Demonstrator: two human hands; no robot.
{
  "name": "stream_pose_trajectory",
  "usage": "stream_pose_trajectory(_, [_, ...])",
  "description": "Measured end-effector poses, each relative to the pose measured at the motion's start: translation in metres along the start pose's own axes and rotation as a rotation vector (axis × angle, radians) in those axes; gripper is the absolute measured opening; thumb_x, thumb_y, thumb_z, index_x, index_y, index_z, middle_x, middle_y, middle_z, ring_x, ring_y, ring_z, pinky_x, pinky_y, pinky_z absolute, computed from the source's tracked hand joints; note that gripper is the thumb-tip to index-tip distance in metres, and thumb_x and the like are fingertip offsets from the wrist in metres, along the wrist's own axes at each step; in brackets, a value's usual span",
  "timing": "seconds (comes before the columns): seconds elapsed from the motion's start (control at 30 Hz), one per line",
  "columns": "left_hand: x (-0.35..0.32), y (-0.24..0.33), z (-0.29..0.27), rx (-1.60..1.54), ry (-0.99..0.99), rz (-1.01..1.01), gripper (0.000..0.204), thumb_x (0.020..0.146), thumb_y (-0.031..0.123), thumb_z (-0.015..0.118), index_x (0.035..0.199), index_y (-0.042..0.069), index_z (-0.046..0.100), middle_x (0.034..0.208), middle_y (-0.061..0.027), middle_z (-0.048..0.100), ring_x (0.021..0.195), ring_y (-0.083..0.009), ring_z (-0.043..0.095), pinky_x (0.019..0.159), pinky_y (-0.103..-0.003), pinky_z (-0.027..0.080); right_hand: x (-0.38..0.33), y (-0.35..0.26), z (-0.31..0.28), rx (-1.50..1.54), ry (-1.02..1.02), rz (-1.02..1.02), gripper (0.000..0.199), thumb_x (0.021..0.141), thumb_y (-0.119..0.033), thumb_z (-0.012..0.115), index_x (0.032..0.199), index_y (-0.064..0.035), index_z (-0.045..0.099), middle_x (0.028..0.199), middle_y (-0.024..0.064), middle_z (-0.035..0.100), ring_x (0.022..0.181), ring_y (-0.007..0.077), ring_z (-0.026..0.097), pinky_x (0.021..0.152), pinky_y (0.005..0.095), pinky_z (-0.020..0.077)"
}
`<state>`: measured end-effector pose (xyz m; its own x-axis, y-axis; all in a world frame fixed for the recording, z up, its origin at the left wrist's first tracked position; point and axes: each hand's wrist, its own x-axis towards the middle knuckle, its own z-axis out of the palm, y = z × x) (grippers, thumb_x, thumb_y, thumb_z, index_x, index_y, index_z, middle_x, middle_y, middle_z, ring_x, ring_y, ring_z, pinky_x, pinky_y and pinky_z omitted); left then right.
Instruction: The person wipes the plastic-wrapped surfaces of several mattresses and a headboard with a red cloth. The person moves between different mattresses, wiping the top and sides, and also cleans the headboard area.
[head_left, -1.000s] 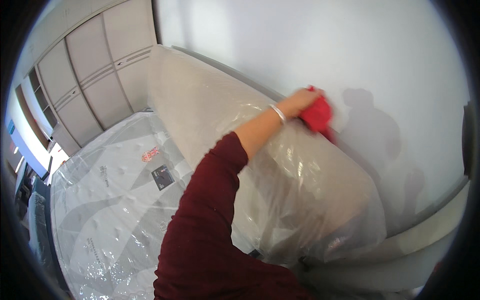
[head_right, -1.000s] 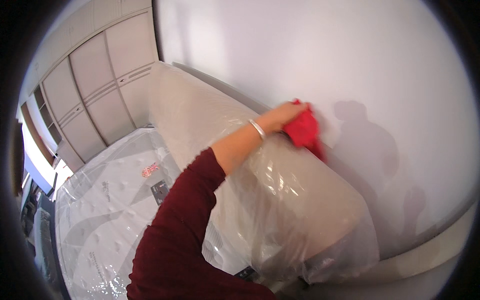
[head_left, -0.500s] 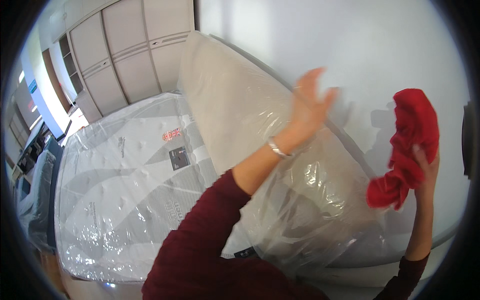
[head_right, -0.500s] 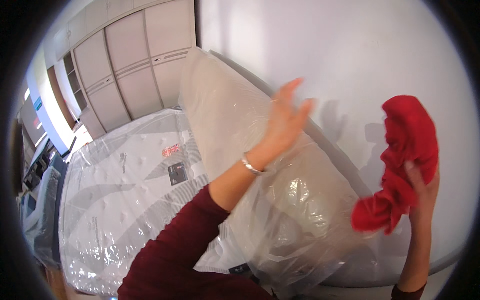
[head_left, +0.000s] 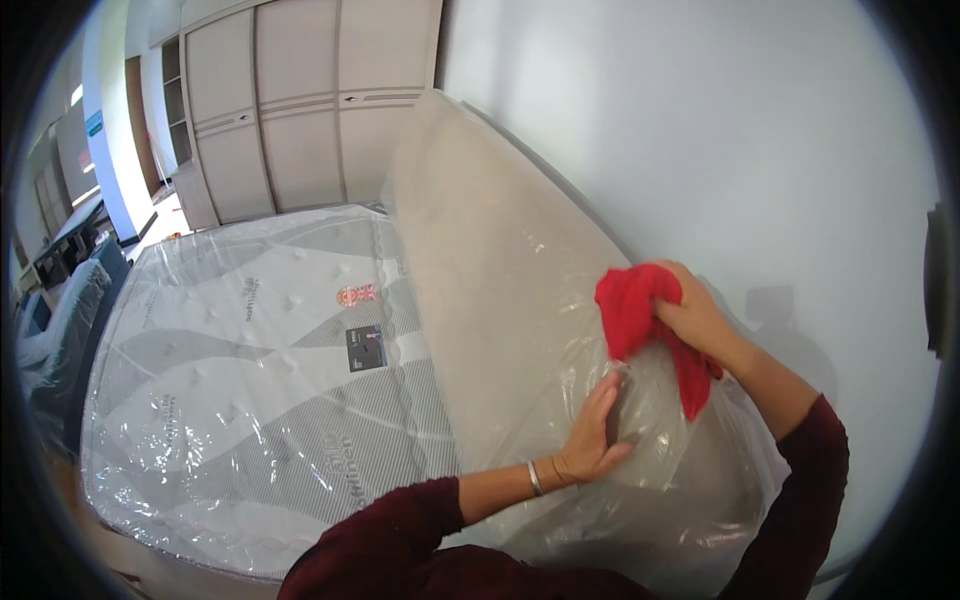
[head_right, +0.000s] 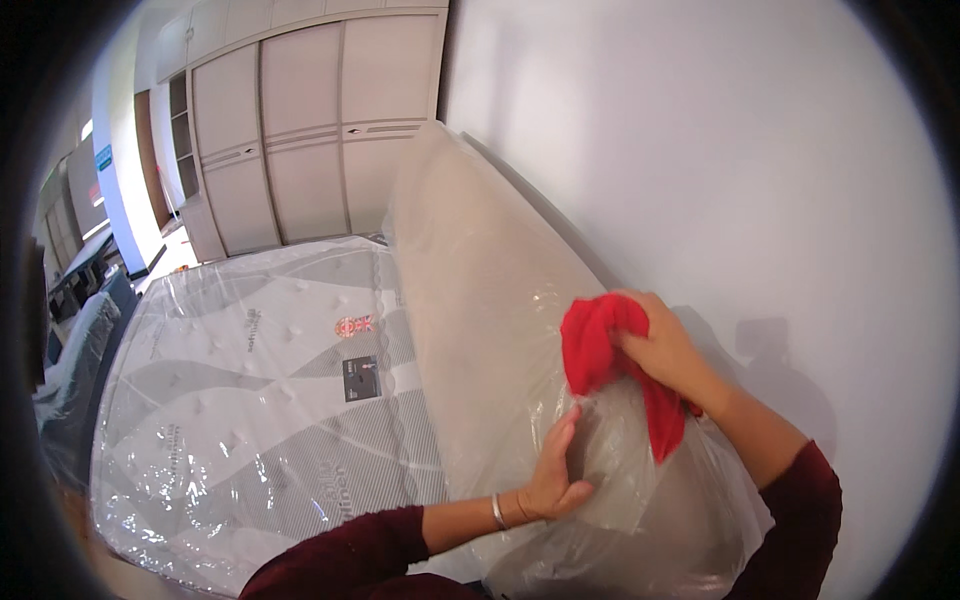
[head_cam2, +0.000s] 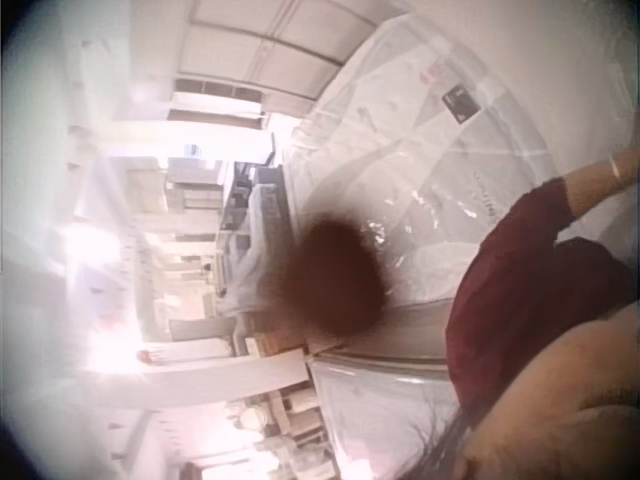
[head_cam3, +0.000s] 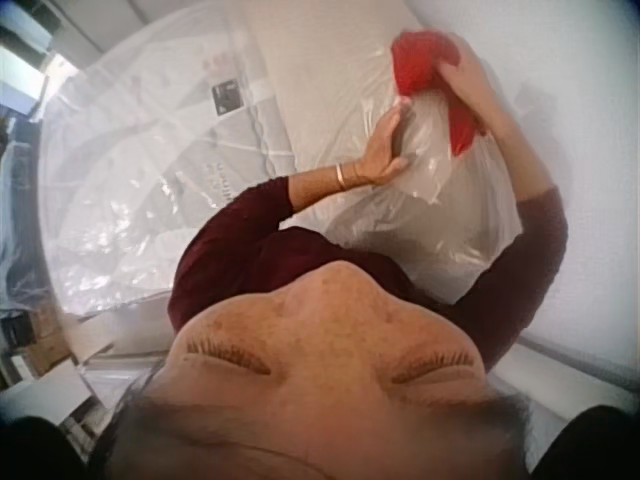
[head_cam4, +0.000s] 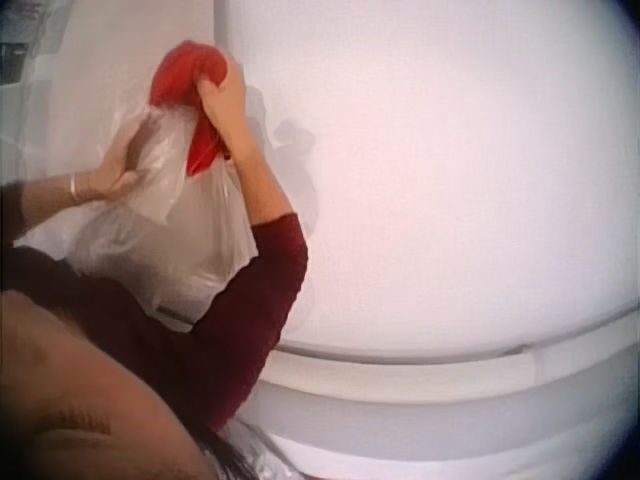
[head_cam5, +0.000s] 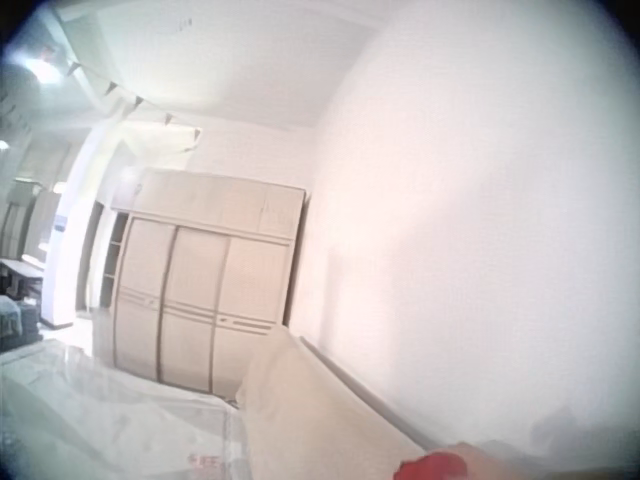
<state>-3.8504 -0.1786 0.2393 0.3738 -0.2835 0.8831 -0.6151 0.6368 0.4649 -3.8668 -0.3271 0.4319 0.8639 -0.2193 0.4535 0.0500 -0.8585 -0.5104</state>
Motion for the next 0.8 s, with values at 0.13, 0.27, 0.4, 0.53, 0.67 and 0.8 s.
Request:
stream_pose_trajectory(0.13, [0.003, -0.009, 0.004, 0.018, -0.227, 0.201, 0.056, 0.085, 0.031, 0.055, 0.13, 0.002, 0.04, 0.136, -0.0206, 0.034, 0.13, -0.0382, 0.03, 0.109, -0.056, 0.015, 0.103, 0.025, 0.039, -0.224, -0.047, -0.092, 0.042, 0.078, -0.019, 0.064, 0.118, -0.0087, 0.055, 0.105, 0.0159, 0.055, 0.1, 0.0323, 0.052, 0.089, 0.0386, 0.0416])
stream_pose_trajectory(0.27, [0.017, -0.003, -0.002, -0.163, -0.337, 0.122, 0.043, 0.095, 0.036, 0.041, 0.125, 0.005, 0.047, 0.133, -0.0197, 0.038, 0.129, -0.0367, 0.033, 0.109, -0.056, 0.013, 0.212, 0.07, 0.092, -0.478, 0.047, -0.097, 0.045, 0.079, -0.026, 0.065, 0.12, -0.0147, 0.053, 0.101, 0.0168, 0.054, 0.095, 0.0353, 0.054, 0.084, 0.0421, 0.0444])
stream_pose_trajectory(0.4, [0.013, -0.042, -0.029, -0.498, -0.36, -0.022, 0.039, 0.086, 0.024, 0.052, 0.115, -0.001, 0.052, 0.124, -0.0167, 0.045, 0.125, -0.0361, 0.036, 0.11, -0.055, 0.014, 0.343, 0.068, 0.126, -0.627, 0.407, 0.013, 0.05, 0.078, -0.029, 0.067, 0.124, -0.0171, 0.05, 0.106, 0.0183, 0.053, 0.096, 0.0358, 0.056, 0.084, 0.045, 0.0464])
stream_pose_trajectory(0.53, [0.027, -0.066, -0.08, -0.188, -0.402, 0.069, 0.029, 0.083, 0.019, 0.057, 0.103, -0.001, 0.058, 0.109, -0.0151, 0.052, 0.118, -0.0352, 0.043, 0.11, -0.058, 0.015, 0.436, 0.086, 0.163, -0.485, 0.397, -0.153, 0.053, 0.079, -0.029, 0.065, 0.128, -0.0175, 0.047, 0.117, 0.0203, 0.052, 0.106, 0.0351, 0.053, 0.09, 0.0441, 0.0442])
stream_pose_trajectory(0.67, [0.008, -0.09, -0.062, -0.001, -0.35, 0.245, 0.024, 0.074, 0.014, 0.065, 0.093, 0.0, 0.059, 0.101, -0.0143, 0.053, 0.114, -0.0328, 0.046, 0.109, -0.061, 0.015, 0.477, 0.171, 0.177, -0.499, -0.036, -0.151, 0.054, 0.081, -0.025, 0.056, 0.132, -0.0142, 0.043, 0.126, 0.022, 0.049, 0.114, 0.0368, 0.049, 0.096, 0.0429, 0.0402])
stream_pose_trajectory(0.8, [0.007, -0.098, -0.086, -0.023, -0.414, 0.131, 0.03, 0.075, 0.014, 0.065, 0.103, 0.003, 0.059, 0.118, -0.0141, 0.051, 0.123, -0.0315, 0.041, 0.108, -0.061, 0.014, 0.443, 0.125, 0.19, -0.282, -0.247, 0.037, 0.051, 0.079, -0.019, 0.053, 0.129, -0.0124, 0.047, 0.112, 0.0186, 0.059, 0.102, 0.0296, 0.057, 0.087, 0.0388, 0.0445])
